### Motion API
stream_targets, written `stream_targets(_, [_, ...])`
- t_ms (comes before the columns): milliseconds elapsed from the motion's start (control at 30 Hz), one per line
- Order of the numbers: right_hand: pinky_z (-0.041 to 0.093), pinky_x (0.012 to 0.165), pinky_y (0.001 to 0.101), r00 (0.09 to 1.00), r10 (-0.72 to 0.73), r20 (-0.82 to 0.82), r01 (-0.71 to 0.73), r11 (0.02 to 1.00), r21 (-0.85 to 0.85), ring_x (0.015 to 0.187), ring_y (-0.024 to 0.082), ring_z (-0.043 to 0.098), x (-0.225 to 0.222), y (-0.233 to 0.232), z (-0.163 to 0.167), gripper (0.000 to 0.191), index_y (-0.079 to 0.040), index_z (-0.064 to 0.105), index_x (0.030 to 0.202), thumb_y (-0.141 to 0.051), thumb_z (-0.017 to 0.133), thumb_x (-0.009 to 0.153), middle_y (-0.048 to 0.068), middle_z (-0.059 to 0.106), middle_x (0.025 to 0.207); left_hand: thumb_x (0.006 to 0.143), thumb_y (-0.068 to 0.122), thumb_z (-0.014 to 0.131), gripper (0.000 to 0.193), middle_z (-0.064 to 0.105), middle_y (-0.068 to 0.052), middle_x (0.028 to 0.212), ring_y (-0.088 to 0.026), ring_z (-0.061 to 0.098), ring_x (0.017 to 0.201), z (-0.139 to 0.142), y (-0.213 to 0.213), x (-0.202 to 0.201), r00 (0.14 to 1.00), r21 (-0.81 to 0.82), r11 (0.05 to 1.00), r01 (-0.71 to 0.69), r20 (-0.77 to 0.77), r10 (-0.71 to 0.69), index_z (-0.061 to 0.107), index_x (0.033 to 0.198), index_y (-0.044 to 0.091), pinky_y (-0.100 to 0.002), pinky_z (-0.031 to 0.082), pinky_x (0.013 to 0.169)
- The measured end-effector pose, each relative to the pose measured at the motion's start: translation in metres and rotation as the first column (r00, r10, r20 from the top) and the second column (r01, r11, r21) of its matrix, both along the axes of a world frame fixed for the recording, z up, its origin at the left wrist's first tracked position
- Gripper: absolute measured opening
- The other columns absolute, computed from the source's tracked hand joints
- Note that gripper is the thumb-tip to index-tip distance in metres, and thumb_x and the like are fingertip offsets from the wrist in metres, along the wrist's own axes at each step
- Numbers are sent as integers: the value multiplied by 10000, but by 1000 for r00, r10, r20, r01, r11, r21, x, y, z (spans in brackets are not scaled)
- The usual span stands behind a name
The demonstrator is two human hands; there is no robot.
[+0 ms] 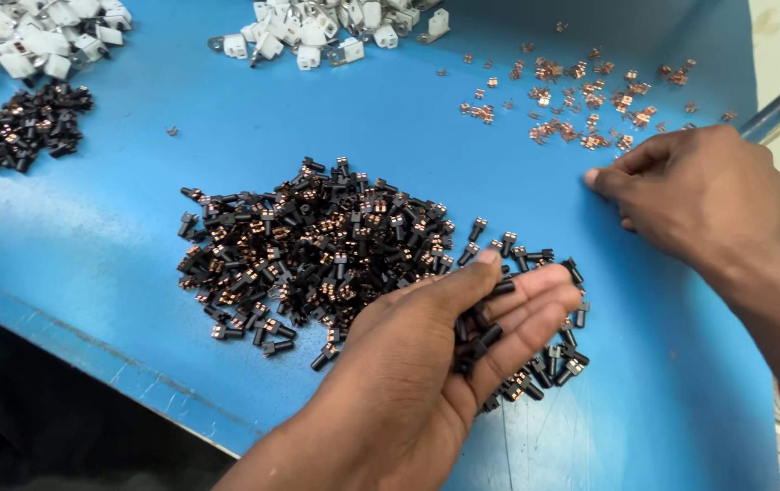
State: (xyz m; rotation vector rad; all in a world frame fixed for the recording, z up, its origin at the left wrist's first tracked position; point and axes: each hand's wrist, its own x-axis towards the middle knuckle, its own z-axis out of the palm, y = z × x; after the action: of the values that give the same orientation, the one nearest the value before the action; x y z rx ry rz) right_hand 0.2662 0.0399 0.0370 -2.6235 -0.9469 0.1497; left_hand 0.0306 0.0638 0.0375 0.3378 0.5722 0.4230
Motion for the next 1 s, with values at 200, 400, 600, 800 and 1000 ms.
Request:
stream_targets(200, [598, 744, 304, 941, 91, -326, 11, 955, 298, 753, 167, 716, -1, -12, 0, 236, -5, 772, 1003, -223, 751, 916, 110, 755, 885, 1016, 427, 537, 506, 724, -145, 1003, -169, 675, 861, -7, 2, -1, 881, -86, 996, 8, -470, -48, 570, 1223, -34, -291, 622, 823])
stream_targets(400, [575, 827, 313, 602, 234, -763, 290, 826, 482, 893, 174, 660, -28, -58, 7, 265, 70, 686, 1134, -136, 649, 971, 107, 702, 1015, 1016, 399, 621, 445, 653, -24, 877, -69, 583, 700, -15, -1, -5, 986, 54, 999, 4, -164, 5, 652, 1245, 20, -193, 577, 632])
stream_targets(600, [555, 877, 391, 425, 268, -864, 398, 802, 445, 997, 200, 676, -69, -85, 21, 294, 22, 691, 1177, -187, 642, 977, 118, 692, 1047, 1045, 167, 595, 256, 704, -77, 978, -106, 675, 825, 6, -9, -4, 988, 87, 991, 100, -129, -88, 675, 1216, -6, -231, 616, 812])
stream_targets(800, [546, 967, 484, 152, 539, -828, 400, 733, 550, 1048, 260, 678, -79, -92, 28, 215, 12, 649, 1040, -189, 616, 971, 158, 683, 1072, 996, 254, 605, 272, 734, -56, 909, -85, 695, 789, 17, -13, -4, 984, 155, 972, 177, -64, -169, 693, 1081, 10, -206, 619, 782])
stream_targets(1000, [546, 958, 494, 42, 545, -837, 367, 771, 520, 1018, 274, 656, -76, -89, 29, 217, 38, 659, 1016, -168, 637, 951, 166, 659, 1049, 1012, 290, 638, 279, 719, -38, 852, -74, 686, 769, 10, -13, -4, 981, 215, 957, 196, -57, -188, 714, 990, 23, -198, 611, 751])
